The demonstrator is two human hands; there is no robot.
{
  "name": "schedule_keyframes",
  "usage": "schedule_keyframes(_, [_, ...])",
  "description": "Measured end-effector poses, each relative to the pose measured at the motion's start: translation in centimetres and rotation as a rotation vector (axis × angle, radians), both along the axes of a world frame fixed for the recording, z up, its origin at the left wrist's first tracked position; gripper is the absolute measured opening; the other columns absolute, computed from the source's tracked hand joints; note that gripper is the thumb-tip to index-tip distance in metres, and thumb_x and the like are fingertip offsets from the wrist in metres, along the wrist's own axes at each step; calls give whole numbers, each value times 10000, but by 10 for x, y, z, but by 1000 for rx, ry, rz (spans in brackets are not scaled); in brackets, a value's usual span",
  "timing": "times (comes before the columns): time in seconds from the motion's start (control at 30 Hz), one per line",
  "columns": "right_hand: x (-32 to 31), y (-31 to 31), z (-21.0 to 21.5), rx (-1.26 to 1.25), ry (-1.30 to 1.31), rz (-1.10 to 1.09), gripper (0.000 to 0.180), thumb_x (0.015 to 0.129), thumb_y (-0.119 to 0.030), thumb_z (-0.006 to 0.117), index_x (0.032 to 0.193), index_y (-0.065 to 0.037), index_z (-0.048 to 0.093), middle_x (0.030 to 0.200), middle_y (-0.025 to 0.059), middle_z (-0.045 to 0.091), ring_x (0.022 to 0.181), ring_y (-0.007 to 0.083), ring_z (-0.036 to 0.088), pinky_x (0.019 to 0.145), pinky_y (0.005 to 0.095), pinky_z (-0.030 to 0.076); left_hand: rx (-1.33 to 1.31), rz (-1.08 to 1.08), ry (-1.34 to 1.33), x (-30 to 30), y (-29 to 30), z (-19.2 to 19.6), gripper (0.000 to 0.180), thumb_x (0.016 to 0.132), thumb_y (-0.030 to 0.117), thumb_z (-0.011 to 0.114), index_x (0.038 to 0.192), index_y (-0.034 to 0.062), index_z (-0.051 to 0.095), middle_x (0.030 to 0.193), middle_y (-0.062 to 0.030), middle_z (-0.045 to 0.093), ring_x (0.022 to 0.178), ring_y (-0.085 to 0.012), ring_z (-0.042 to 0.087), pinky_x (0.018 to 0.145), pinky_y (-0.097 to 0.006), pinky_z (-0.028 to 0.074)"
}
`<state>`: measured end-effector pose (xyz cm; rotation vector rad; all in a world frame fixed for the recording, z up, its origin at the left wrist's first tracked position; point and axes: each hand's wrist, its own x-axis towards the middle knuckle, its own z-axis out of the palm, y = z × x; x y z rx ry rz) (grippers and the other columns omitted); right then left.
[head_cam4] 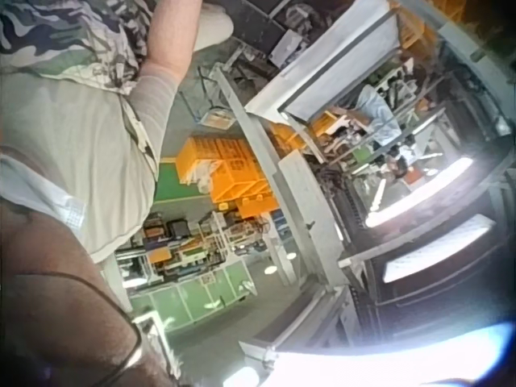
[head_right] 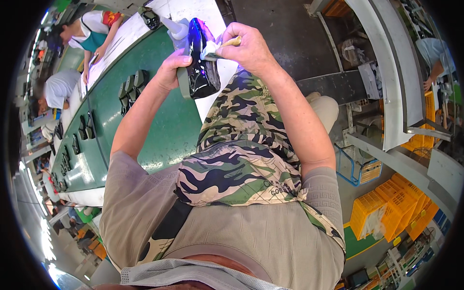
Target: The person repeatedly picks up black slippers from a green conveyor belt and wipes them with a small white cloth. The person handles the slippers one at a time, wiping the surface and then placing them back on the belt.
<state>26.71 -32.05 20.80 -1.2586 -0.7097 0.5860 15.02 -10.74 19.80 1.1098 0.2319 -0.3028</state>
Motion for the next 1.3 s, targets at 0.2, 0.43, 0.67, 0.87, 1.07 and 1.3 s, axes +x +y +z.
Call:
schedule_keyframes(0.2, [-1,-19,5,-42,-67,-17,177,730,-28,720,774,-35,549,920,98,612,853,118,554,759,269,444,-67,90,13,12,-7,-4,498,798,216,644,1229,-9,535,1080,-114,647,976,-212,644,919,-359,515])
schedule_keyframes(0.43, [0,-49,7,42,-147,-52,184,741,-21,696,763,-47,516,954,120,622,864,120,551,766,261,437,-157,207,46,29,-25,-14,472,817,195,630,1236,4,526,1086,-127,645,1001,-250,638,959,-395,493])
schedule_keyframes(0.67, [10,-77,-8,112,-87,-191,163,759,12,687,782,-45,536,965,117,616,845,116,560,756,254,446,-421,243,21,44,-40,-33,499,853,269,609,1274,22,505,1190,-160,618,1075,-309,618,999,-448,474])
schedule_keyframes(0.87, [20,-86,-15,225,196,-344,154,782,7,715,841,-22,577,900,86,627,766,121,591,699,256,491,-489,228,-55,62,-68,-26,592,831,345,618,1309,20,486,1221,-166,605,1116,-323,598,1014,-471,461])
schedule_keyframes(1.07, [30,-120,-19,331,383,-410,175,758,0,731,854,-7,585,790,74,629,674,126,604,626,264,500,-311,284,-194,86,-107,-22,484,891,277,562,1284,2,500,1230,-159,605,1127,-314,589,1046,-434,424])
schedule_keyframes(1.3, [40,-176,-34,494,566,-566,145,755,32,711,825,6,588,762,112,643,639,171,639,554,297,522,237,204,-431,123,-160,9,551,830,159,599,1319,-10,410,1162,-120,557,1054,-235,577,968,-366,446])
